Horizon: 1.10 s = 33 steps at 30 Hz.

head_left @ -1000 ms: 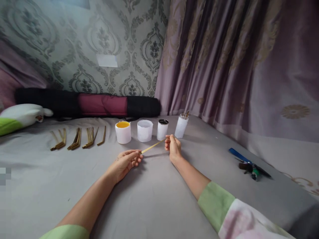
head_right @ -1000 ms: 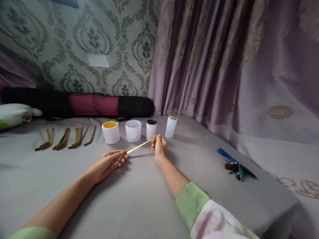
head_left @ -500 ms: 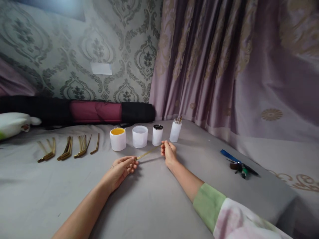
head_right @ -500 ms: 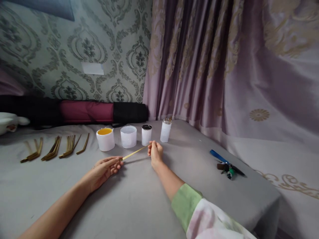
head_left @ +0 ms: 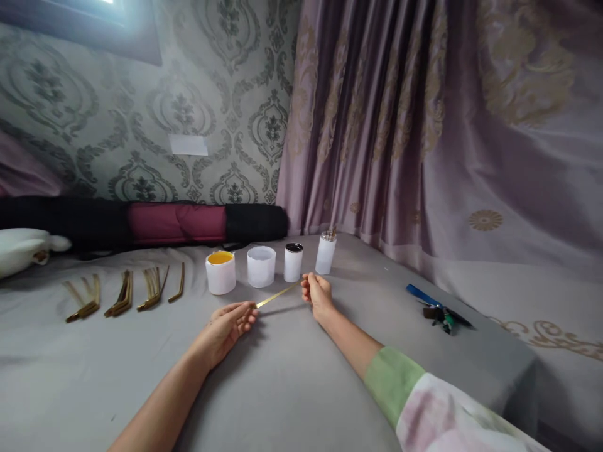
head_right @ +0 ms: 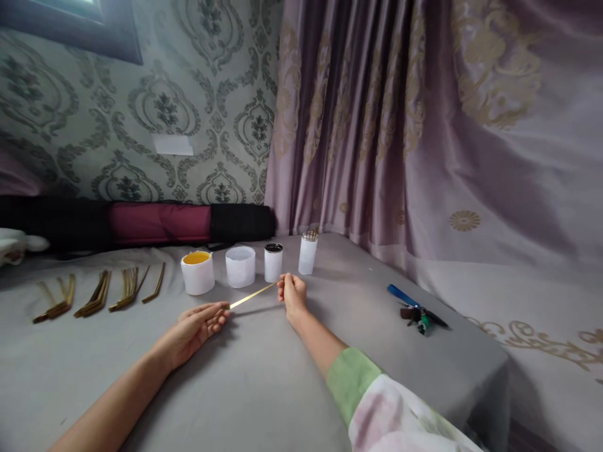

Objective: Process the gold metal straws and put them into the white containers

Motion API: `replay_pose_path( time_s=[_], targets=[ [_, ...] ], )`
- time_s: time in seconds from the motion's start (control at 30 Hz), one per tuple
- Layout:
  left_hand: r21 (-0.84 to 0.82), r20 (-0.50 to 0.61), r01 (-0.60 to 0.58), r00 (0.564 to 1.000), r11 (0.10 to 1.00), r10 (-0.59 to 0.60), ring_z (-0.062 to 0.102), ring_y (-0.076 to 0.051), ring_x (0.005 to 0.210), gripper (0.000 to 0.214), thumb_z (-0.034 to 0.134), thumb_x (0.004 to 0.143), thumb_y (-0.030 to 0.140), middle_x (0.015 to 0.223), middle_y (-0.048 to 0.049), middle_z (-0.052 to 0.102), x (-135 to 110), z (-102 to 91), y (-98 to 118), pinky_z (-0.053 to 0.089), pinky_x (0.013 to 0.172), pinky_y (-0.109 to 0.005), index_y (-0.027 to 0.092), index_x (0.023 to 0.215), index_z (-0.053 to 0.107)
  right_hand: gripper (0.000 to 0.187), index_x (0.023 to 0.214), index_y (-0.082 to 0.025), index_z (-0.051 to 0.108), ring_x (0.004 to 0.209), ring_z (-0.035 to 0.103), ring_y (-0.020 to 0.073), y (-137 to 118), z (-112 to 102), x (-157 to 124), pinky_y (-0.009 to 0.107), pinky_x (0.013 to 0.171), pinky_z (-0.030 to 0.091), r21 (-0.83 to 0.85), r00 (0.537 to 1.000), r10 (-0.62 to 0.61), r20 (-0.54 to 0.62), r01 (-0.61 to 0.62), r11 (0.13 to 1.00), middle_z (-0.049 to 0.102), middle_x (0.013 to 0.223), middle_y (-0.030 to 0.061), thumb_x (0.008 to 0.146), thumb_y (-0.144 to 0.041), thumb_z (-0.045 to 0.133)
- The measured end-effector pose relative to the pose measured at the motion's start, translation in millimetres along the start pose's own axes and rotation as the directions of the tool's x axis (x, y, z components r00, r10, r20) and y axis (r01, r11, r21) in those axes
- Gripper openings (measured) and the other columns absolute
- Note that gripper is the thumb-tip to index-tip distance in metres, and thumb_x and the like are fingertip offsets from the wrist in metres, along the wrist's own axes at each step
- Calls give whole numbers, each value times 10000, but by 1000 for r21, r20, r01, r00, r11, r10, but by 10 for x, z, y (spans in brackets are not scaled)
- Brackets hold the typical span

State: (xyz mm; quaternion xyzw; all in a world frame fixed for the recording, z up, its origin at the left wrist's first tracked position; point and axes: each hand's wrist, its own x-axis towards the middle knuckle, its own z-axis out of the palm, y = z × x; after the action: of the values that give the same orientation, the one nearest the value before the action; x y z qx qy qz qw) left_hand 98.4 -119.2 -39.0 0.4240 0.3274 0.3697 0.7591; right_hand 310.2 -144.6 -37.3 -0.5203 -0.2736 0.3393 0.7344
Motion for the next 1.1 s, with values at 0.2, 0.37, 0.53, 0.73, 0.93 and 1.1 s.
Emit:
replay_pose_path(
  time_s=[0.2,0.37,0.53,0.73,0.93,1.1],
  targets=[
    [-27,-6,11,1000,1000,-11,589,-94,621,138,565,748,109,782,-104,633,3,-26,12,494,559,-178,78,879,590,238,702,-159,527,388,415,44,-106,-81,-13,158,309,294,-7,1000,-27,-11,27,1000,507,536,-27,686,-396,538],
    [-54,-25,25,999,998,-27,588,-88,615,137,552,753,90,789,-104,629,-16,-29,35,501,571,-175,75,885,582,224,698,-152,533,380,408,40,-256,-206,40,154,303,292,-18,997,-64,-37,63,998,501,527,-28,690,-376,545],
    [-80,-22,34,999,996,-35,589,-84,614,137,537,756,73,791,-96,626,-4,-57,41,506,577,-169,78,884,587,223,676,-146,526,371,407,38,-448,-355,94,149,298,292,-19,993,-91,-76,90,996,497,507,-35,688,-365,565],
    [-113,-44,39,998,993,-45,579,-77,602,146,526,756,58,781,-97,617,0,-82,44,504,570,-164,56,886,593,206,672,-143,534,357,415,38,-716,-550,192,149,295,299,-47,978,-141,-153,135,990,509,491,-40,691,-344,576],
    [-129,-31,38,999,991,-43,577,-82,611,151,544,744,60,792,-99,614,2,-84,57,505,568,-167,55,884,600,144,660,-146,532,340,411,33,-1072,-678,338,139,288,291,-74,958,-208,-196,197,978,502,480,-44,744,-263,527],
    [-127,-31,42,998,991,-46,573,-79,611,155,537,746,56,803,-96,611,7,-97,52,503,568,-168,54,888,600,144,652,-148,529,331,412,32,-1338,-738,450,135,282,290,-95,940,-262,-219,247,964,501,477,-43,770,-225,501]
  ],
)
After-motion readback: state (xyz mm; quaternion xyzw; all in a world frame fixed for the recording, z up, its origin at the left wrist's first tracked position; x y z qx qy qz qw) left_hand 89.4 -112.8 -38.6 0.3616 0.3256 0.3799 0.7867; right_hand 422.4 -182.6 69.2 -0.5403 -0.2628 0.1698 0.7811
